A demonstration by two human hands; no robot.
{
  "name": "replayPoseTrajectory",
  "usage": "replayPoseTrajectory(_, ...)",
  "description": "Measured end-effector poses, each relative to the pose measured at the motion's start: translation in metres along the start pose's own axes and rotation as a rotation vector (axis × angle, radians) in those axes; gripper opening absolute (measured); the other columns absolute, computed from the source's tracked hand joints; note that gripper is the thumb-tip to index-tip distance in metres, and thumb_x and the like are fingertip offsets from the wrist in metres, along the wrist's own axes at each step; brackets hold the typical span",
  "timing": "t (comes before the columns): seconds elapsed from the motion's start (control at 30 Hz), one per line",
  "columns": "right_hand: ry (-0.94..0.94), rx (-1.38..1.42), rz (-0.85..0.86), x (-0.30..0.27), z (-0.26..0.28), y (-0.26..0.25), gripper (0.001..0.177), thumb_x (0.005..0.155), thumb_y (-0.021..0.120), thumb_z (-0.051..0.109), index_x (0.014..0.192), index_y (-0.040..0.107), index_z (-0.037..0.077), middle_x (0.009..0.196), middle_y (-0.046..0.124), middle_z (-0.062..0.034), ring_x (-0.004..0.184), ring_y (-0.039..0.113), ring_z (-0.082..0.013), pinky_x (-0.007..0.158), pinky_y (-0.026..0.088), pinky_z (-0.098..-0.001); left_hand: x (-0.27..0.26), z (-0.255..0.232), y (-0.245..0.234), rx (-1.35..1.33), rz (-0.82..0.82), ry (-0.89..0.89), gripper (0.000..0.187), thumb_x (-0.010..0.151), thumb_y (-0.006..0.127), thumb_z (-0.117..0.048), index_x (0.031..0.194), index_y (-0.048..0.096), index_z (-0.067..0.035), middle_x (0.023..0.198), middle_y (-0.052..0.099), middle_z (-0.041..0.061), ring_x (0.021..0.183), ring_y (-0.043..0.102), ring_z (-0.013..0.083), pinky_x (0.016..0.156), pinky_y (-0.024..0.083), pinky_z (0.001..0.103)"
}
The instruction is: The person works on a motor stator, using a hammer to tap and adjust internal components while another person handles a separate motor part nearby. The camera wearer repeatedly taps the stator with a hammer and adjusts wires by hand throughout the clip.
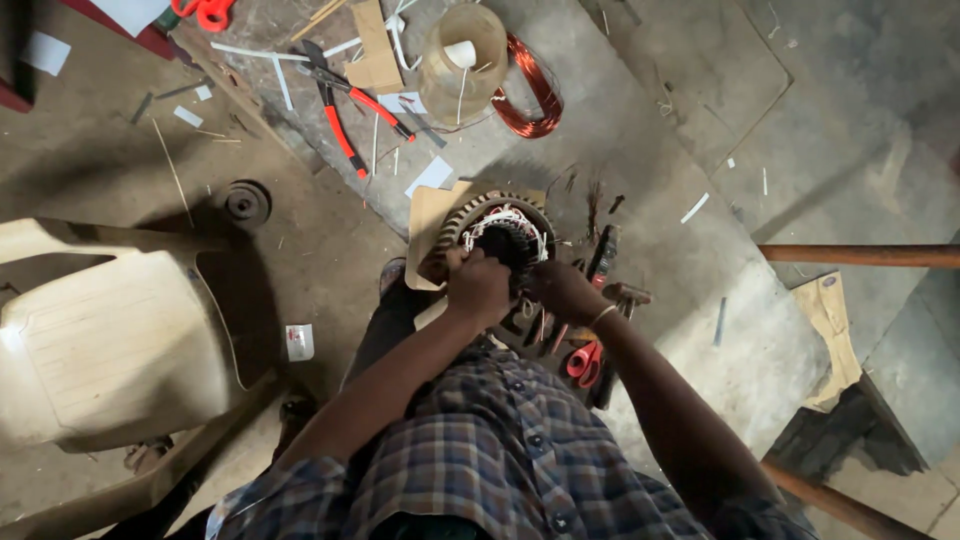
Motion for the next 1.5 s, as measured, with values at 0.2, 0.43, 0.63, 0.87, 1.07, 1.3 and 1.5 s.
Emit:
replayPoseTrajectory(0.2, 0.395, 1.073, -0.184, -0.022, -0.014, -0.043, 0.025, 0.096, 0.067, 0.01, 0.121, 0.066, 0.006, 0.098, 0.062, -0.0076, 0.085, 0.058, -0.016, 0.069, 0.048, -0.0305, -0.004, -0.006, -0.012, -0.023, 0.007, 0.023, 0.017, 0.071, 0.078, -0.03, 0.069, 0.072, -0.014, 0.077, 0.066, 0.006, 0.092, 0.06, 0.029, 0.096, 0.033, 0.05)
replayPoseTrajectory(0.43, 0.071, 0.663, -0.391, -0.018, 0.011, -0.084, 0.024, 0.094, 0.07, 0.003, 0.117, 0.064, 0.004, 0.113, 0.065, -0.0063, 0.105, 0.066, -0.0152, 0.09, 0.055, -0.0306, 0.025, -0.01, 0.026, -0.625, 0.444, -0.053, 0.04, 0.077, 0.07, -0.02, 0.116, 0.075, -0.017, 0.101, 0.072, 0.013, 0.092, 0.071, 0.0287, 0.082, 0.053, 0.044)
replayPoseTrajectory(0.63, 0.53, 0.807, -0.52, -0.067, -0.066, -0.028, 0.035, 0.092, 0.065, 0.003, 0.127, 0.063, 0.007, 0.101, 0.068, -0.0103, 0.089, 0.068, -0.0181, 0.076, 0.055, -0.0302, 0.041, 0.004, 0.045, -0.479, 0.486, 0.113, 0.021, 0.107, 0.058, -0.024, 0.121, 0.065, -0.01, 0.108, 0.069, 0.018, 0.103, 0.065, 0.0379, 0.086, 0.052, 0.048)
replayPoseTrajectory(0.87, 1.206, 0.227, -0.64, -0.25, -0.188, 0.067, 0.045, 0.094, 0.069, 0.024, 0.134, 0.059, 0.004, 0.106, 0.072, -0.0225, 0.096, 0.068, -0.0399, 0.081, 0.054, -0.0499, 0.026, -0.014, 0.038, 0.019, 0.283, 0.599, 0.028, 0.091, 0.057, -0.018, 0.116, 0.068, -0.011, 0.113, 0.064, 0.012, 0.101, 0.062, 0.0335, 0.08, 0.052, 0.05)
replayPoseTrajectory(1.07, 1.402, 0.283, -0.464, -0.271, -0.202, 0.184, 0.051, 0.079, 0.081, 0.037, 0.115, 0.064, 0.006, 0.108, 0.073, -0.0244, 0.102, 0.068, -0.0442, 0.088, 0.054, -0.0508, 0.035, 0.001, 0.049, 0.134, 0.54, 0.495, 0.019, 0.087, 0.06, -0.024, 0.079, 0.073, -0.013, 0.097, 0.069, 0.011, 0.091, 0.067, 0.0321, 0.079, 0.052, 0.05)
replayPoseTrajectory(1.3, 1.383, 0.312, -0.705, -0.28, -0.177, 0.149, 0.034, 0.095, 0.067, 0.035, 0.109, 0.065, 0.004, 0.097, 0.07, -0.0252, 0.09, 0.066, -0.0475, 0.075, 0.052, -0.053, 0.046, -0.001, 0.036, 0.053, 0.481, 0.402, 0.022, 0.086, 0.056, -0.02, 0.096, 0.074, -0.013, 0.084, 0.072, 0.014, 0.082, 0.069, 0.0355, 0.076, 0.053, 0.05)
replayPoseTrajectory(1.5, 0.949, 0.791, -0.425, -0.214, -0.043, 0.13, 0.036, 0.104, 0.048, 0.028, 0.127, 0.064, 0.006, 0.064, 0.055, -0.0219, 0.058, 0.052, -0.0322, 0.056, 0.043, -0.0439, 0.046, 0.002, 0.037, 0.107, 0.545, 0.35, 0.029, 0.091, 0.05, -0.015, 0.112, 0.069, -0.014, 0.083, 0.073, 0.014, 0.083, 0.07, 0.0358, 0.078, 0.054, 0.051)
Point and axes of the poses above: each hand's wrist, its own x-axis towards the middle knuckle, its own y-axis out of the palm, z = x × y, the point moved 9 cm from there along x, towards the middle knuckle
